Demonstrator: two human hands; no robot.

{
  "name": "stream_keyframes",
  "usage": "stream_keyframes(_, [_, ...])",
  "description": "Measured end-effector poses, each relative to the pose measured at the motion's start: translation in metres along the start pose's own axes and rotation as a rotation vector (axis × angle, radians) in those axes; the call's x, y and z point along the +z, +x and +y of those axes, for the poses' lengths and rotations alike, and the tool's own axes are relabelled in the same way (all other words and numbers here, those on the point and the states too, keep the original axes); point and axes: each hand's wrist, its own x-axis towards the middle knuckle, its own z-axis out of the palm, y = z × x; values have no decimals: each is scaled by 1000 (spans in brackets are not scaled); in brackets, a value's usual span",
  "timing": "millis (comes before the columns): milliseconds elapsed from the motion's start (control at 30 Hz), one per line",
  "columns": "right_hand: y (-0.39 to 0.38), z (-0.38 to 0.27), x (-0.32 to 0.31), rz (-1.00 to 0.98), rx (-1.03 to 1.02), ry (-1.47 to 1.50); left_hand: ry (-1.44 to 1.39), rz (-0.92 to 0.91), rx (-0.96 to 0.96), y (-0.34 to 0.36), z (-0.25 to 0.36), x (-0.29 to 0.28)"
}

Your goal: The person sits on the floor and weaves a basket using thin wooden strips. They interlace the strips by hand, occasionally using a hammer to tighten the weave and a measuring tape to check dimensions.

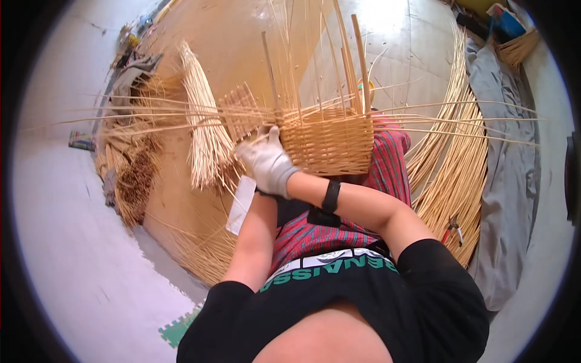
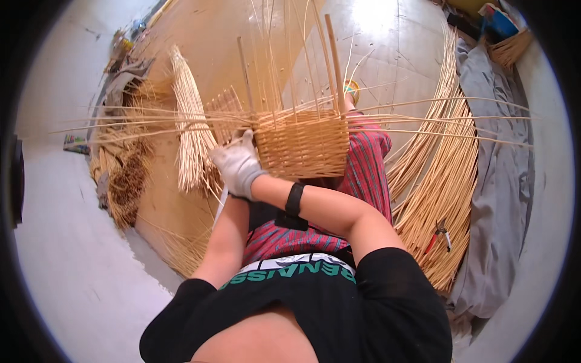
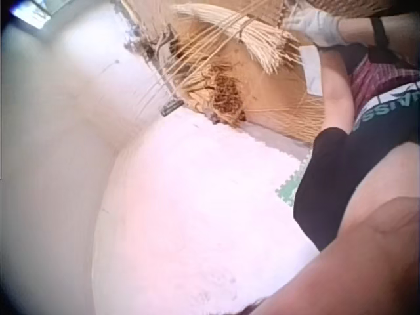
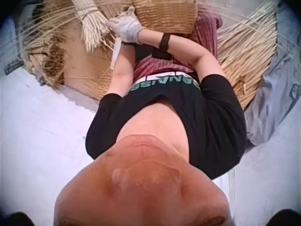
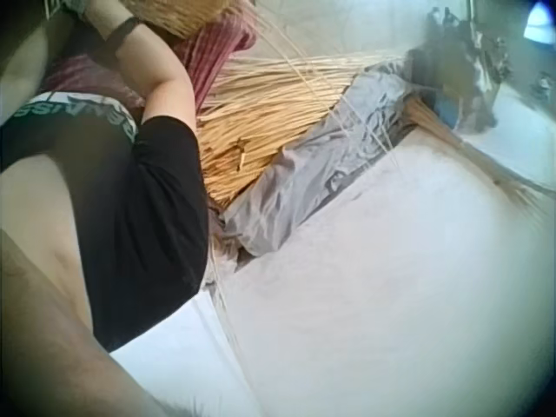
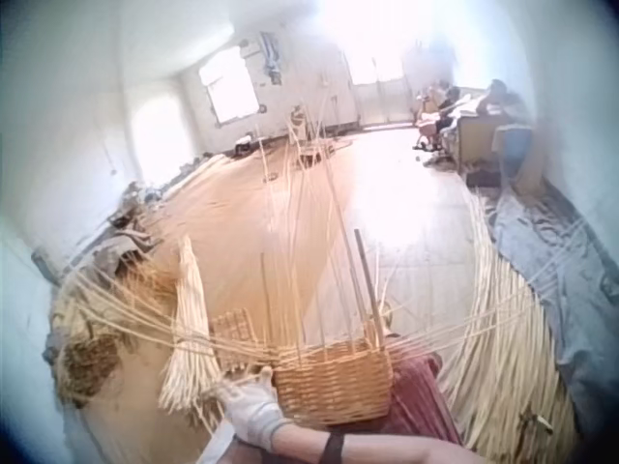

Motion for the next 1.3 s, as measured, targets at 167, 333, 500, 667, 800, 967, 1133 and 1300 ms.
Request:
stream_keyframes(167, [12, -3, -49, -59, 79, 264, -59, -35, -41, 7, -8, 2])
stream_keyframes(333, [-51, 137, -24, 717, 251, 1434, -221, -52, 60, 0, -6, 5])
stream_keyframes(500, [-81, 166, -17, 647, 839, 1352, 217, -432, 333, -14, 54, 1])
stream_keyframes(667, [16, 194, -26, 510, 442, 260, 346, -547, 217, -4, 60, 8])
stream_keyframes(800, [76, 243, -40, 504, 599, 351, 423, -568, 287, 9, 72, 17])
stream_keyframes(967, [-77, 224, -45, 756, 544, 617, 509, -609, 391, 10, 59, 1])
stream_keyframes(1133, [-108, 203, -55, 784, 642, 867, 736, -762, 408, 44, 97, 20])
stream_keyframes(1300, [-94, 159, -82, 464, 472, 950, 778, -669, 264, 59, 79, 56])
